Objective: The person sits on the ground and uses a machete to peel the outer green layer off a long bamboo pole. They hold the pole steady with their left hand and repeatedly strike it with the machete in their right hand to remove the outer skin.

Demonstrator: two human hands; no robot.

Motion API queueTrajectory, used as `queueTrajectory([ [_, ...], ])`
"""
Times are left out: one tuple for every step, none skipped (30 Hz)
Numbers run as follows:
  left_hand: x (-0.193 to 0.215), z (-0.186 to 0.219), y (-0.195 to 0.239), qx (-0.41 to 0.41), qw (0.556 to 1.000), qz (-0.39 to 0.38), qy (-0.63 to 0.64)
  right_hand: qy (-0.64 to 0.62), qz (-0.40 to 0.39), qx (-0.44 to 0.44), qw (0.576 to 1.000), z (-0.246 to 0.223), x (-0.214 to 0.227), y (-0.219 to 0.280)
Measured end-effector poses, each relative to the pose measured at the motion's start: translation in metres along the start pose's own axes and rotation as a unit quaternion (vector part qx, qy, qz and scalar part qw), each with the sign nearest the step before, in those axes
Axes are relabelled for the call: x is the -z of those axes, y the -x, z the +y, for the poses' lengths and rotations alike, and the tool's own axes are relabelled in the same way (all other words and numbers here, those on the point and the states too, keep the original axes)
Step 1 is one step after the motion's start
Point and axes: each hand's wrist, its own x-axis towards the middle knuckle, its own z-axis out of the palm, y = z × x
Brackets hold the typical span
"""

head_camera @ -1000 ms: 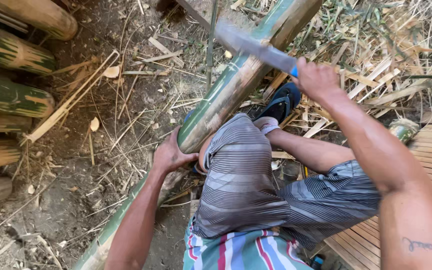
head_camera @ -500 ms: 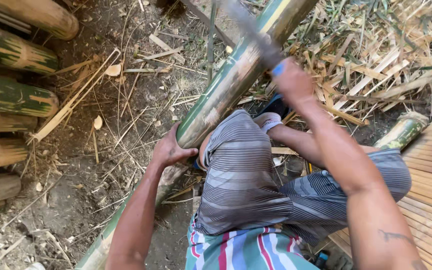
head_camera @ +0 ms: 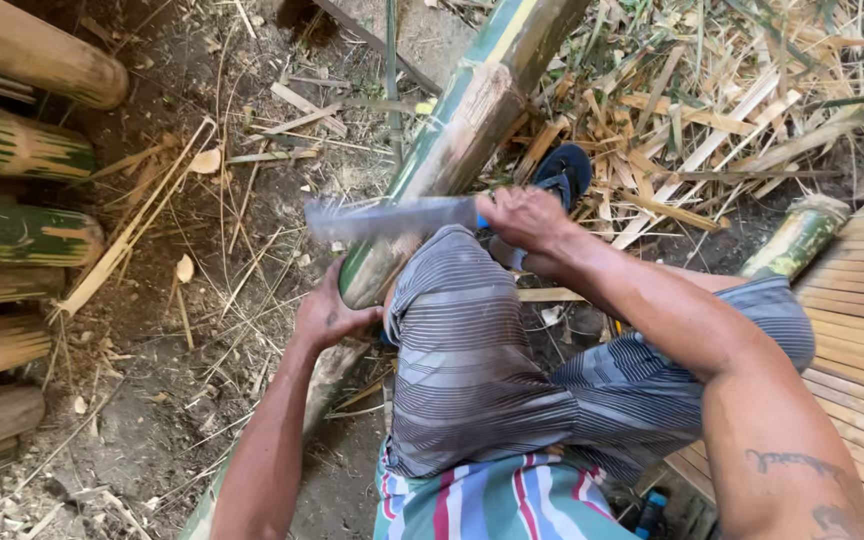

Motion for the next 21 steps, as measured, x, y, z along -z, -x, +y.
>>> queueTrajectory([
  [-0.002, -0.003, 0.004, 0.021, 1.000, -0.008, 0.003, 0.039, -0.036, 0.087, 0.995, 0.002, -0.003, 0.002],
  [-0.002, -0.005, 0.006, 0.014, 1.000, -0.005, 0.003, 0.021, 0.000, 0.026, 0.999, 0.005, -0.003, 0.005],
  [-0.001, -0.006, 0.001, 0.002, 1.000, 0.003, 0.007, 0.011, 0.038, -0.034, 0.999, 0.016, 0.002, 0.006],
  [-0.002, -0.008, -0.001, -0.011, 1.000, 0.010, 0.010, 0.001, 0.076, -0.094, 0.993, 0.027, 0.010, 0.008],
  [0.001, -0.011, -0.001, -0.021, 1.000, 0.017, 0.012, -0.011, 0.122, -0.154, 0.980, 0.035, 0.019, 0.002],
  [0.003, -0.012, 0.002, -0.031, 0.999, 0.024, 0.013, -0.024, 0.167, -0.213, 0.963, 0.039, 0.026, -0.004],
  [0.001, -0.010, 0.003, -0.040, 0.999, 0.022, 0.017, -0.055, 0.134, -0.190, 0.971, 0.026, 0.028, 0.000],
  [0.001, -0.007, 0.002, -0.026, 0.999, 0.014, 0.027, -0.086, 0.101, -0.168, 0.977, 0.008, 0.027, 0.005],
  [0.000, -0.007, 0.001, -0.013, 0.999, 0.007, 0.036, -0.071, 0.026, -0.104, 0.992, -0.006, 0.025, 0.007],
  [-0.001, -0.007, -0.001, 0.000, 0.999, 0.000, 0.045, -0.055, -0.050, -0.040, 0.996, -0.020, 0.021, 0.008],
  [0.000, -0.006, -0.003, -0.019, 0.999, 0.015, 0.044, -0.042, -0.124, 0.026, 0.991, -0.027, 0.018, 0.007],
  [0.000, -0.006, -0.004, -0.038, 0.998, 0.030, 0.043, 0.043, -0.030, 0.024, 0.998, 0.011, 0.025, -0.001],
  [-0.006, -0.009, 0.000, -0.053, 0.997, 0.039, 0.045, 0.124, 0.058, 0.023, 0.990, 0.038, 0.030, -0.001],
  [-0.011, -0.011, 0.005, -0.035, 0.999, 0.025, 0.029, 0.066, 0.088, -0.096, 0.989, 0.047, 0.034, 0.006],
  [-0.006, -0.008, 0.001, -0.022, 0.999, 0.022, 0.012, 0.011, 0.127, -0.209, 0.970, 0.065, 0.046, -0.005],
  [0.001, -0.004, -0.001, -0.008, 1.000, 0.020, -0.004, -0.027, 0.122, -0.211, 0.969, 0.057, 0.049, -0.017],
  [0.000, -0.001, -0.003, -0.012, 1.000, 0.019, -0.003, -0.060, 0.111, -0.222, 0.967, 0.046, 0.048, -0.009],
  [-0.002, 0.000, -0.005, -0.017, 1.000, 0.018, -0.002, -0.092, 0.100, -0.233, 0.963, 0.033, 0.046, -0.001],
  [-0.001, -0.005, -0.003, -0.015, 1.000, 0.019, -0.002, -0.068, 0.069, -0.185, 0.978, 0.011, 0.040, -0.001],
  [-0.002, -0.009, -0.002, -0.018, 1.000, 0.023, -0.010, -0.043, 0.038, -0.136, 0.989, -0.007, 0.035, -0.002],
  [-0.004, -0.010, -0.003, -0.024, 0.999, 0.029, -0.018, -0.035, 0.007, -0.060, 0.998, -0.012, 0.034, -0.004],
])
